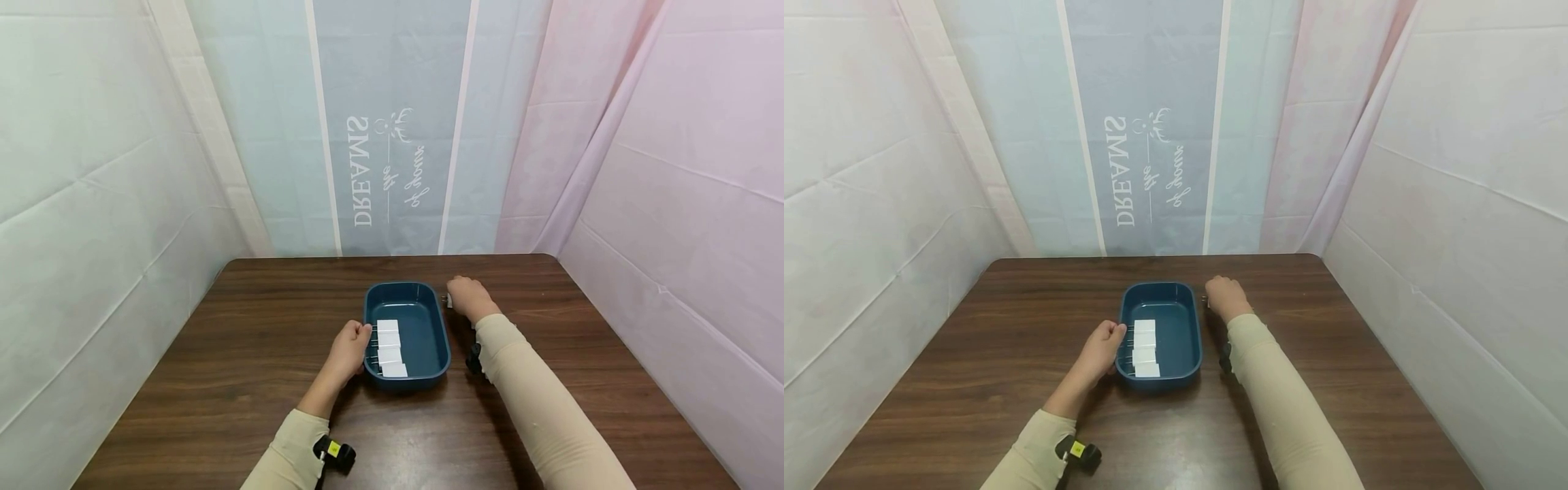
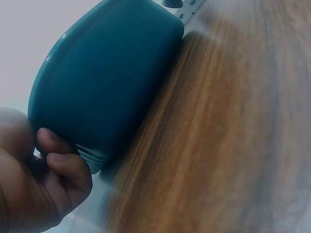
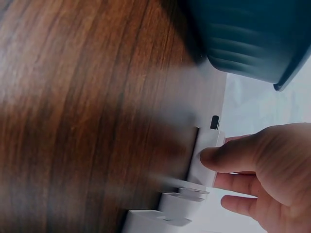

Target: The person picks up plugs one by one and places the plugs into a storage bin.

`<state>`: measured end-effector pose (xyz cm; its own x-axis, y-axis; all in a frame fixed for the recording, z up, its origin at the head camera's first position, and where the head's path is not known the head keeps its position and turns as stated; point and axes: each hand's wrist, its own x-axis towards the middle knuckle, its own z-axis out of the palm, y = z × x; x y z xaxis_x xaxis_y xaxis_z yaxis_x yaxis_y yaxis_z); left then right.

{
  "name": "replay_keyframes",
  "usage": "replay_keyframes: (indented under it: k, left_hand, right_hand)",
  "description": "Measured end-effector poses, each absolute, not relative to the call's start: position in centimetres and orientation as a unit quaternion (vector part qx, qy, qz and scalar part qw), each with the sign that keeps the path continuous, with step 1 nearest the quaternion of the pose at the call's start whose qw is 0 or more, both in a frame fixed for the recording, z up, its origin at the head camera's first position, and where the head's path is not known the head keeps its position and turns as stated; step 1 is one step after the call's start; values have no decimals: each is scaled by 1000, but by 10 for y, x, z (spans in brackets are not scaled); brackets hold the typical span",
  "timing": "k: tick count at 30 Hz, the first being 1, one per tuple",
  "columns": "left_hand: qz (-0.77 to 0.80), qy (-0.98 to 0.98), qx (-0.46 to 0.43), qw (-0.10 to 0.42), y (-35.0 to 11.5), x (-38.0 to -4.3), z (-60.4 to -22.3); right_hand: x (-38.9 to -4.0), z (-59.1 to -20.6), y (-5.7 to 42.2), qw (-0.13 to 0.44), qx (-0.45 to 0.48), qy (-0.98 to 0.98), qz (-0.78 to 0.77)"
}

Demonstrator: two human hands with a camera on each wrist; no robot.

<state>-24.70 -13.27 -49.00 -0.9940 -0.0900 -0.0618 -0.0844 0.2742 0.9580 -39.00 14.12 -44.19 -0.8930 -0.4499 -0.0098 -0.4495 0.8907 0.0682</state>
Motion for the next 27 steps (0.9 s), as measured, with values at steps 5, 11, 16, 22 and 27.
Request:
replay_keyframes:
  k: [5, 11, 16, 22, 27]
  left_hand:
    - [-600, -799, 51, 7, -133, -246, -491]
    - [-604, -795, 50, 8, -132, -245, -489]
    - [-601, -798, 50, 7, -132, -244, -486]
    - [-597, -801, 47, 8, -132, -244, -486]
    - [-599, -799, 49, 10, -132, -244, -488]
  right_hand:
    - [-389, -442, 140, 0, 230, -973, -32]
    - [-392, -442, 140, -4, 226, -973, -43]
    - [-391, -436, 139, 4, 232, -972, -42]
    - [-384, -426, 137, 23, 238, -970, -36]
    - [-381, -418, 134, 43, 244, -968, -42]
